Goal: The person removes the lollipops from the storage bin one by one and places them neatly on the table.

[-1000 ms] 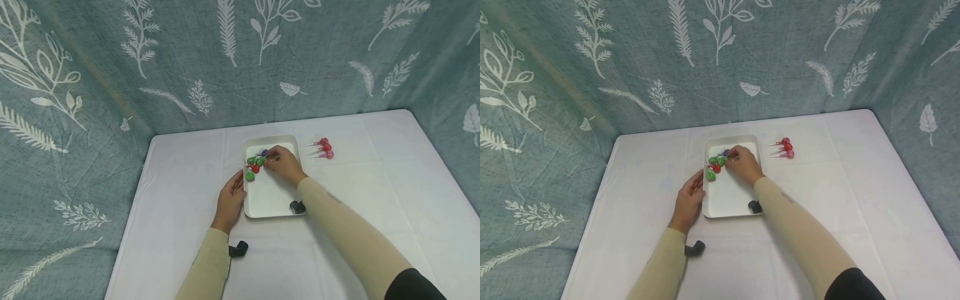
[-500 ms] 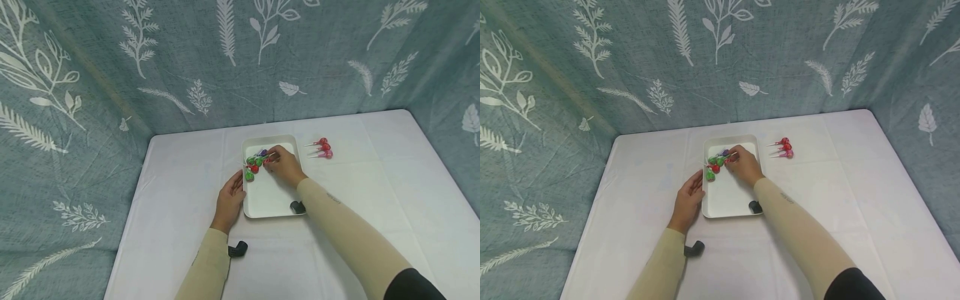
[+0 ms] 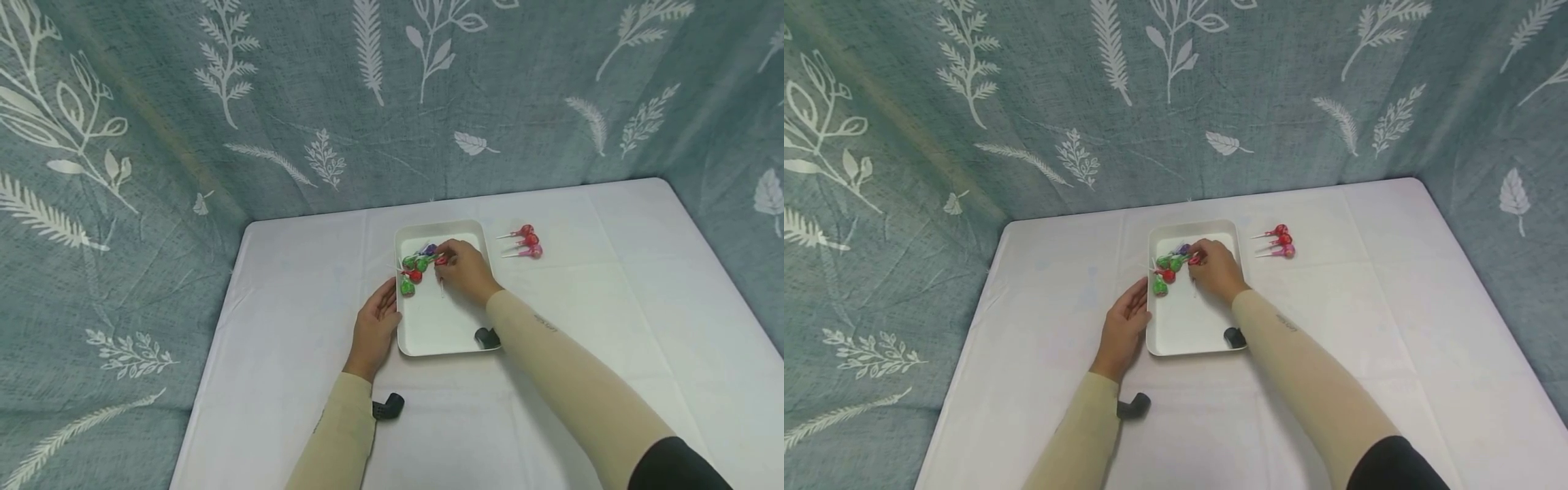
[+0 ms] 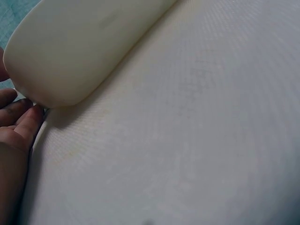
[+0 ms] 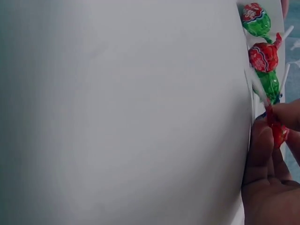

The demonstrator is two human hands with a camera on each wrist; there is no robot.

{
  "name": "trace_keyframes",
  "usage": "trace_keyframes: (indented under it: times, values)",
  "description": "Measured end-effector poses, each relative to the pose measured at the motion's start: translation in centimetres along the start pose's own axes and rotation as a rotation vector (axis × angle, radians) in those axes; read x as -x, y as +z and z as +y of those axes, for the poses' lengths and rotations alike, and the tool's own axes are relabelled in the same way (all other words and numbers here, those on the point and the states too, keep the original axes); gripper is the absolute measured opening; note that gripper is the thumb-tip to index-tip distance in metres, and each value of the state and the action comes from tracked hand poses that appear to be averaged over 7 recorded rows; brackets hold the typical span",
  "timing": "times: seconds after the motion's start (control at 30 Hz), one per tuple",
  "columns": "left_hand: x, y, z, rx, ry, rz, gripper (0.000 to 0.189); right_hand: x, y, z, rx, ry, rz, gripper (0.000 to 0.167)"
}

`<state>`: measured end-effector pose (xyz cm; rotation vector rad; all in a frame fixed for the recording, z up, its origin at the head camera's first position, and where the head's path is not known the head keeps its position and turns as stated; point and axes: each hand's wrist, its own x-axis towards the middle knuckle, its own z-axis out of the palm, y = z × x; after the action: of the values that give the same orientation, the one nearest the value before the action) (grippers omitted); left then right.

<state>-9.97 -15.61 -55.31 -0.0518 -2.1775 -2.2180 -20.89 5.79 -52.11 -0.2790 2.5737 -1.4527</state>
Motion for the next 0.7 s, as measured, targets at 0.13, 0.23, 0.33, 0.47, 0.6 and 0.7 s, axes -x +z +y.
trace_keyframes:
  times: [0.13, 0.23, 0.33, 0.47, 0.6, 0.7]
  values:
    - [0.0, 0.0, 0.0, 0.002, -0.003, 0.0, 0.067, 0.2, -0.3, -0.2, -0.003, 0.002, -0.011, 0.023]
    - [-0.1, 0.0, -0.1, 0.004, -0.001, -0.002, 0.067, 0.3, -0.5, -0.3, -0.038, 0.011, -0.022, 0.021]
    - [0.0, 0.0, 0.0, 0.003, -0.005, -0.004, 0.066, 0.3, -0.8, -0.5, -0.087, 0.023, -0.03, 0.02]
    - [0.0, 0.0, 0.0, -0.012, -0.009, 0.0, 0.066, 0.4, -1.1, -0.6, -0.13, 0.03, -0.036, 0.019]
    - [0.0, 0.0, 0.0, -0.022, -0.01, 0.004, 0.067, 0.4, -1.4, -0.7, -0.13, 0.021, -0.038, 0.021]
    - [0.1, 0.0, 0.1, -0.022, -0.013, 0.004, 0.067, 0.3, -1.6, -0.7, -0.116, 0.003, -0.043, 0.022]
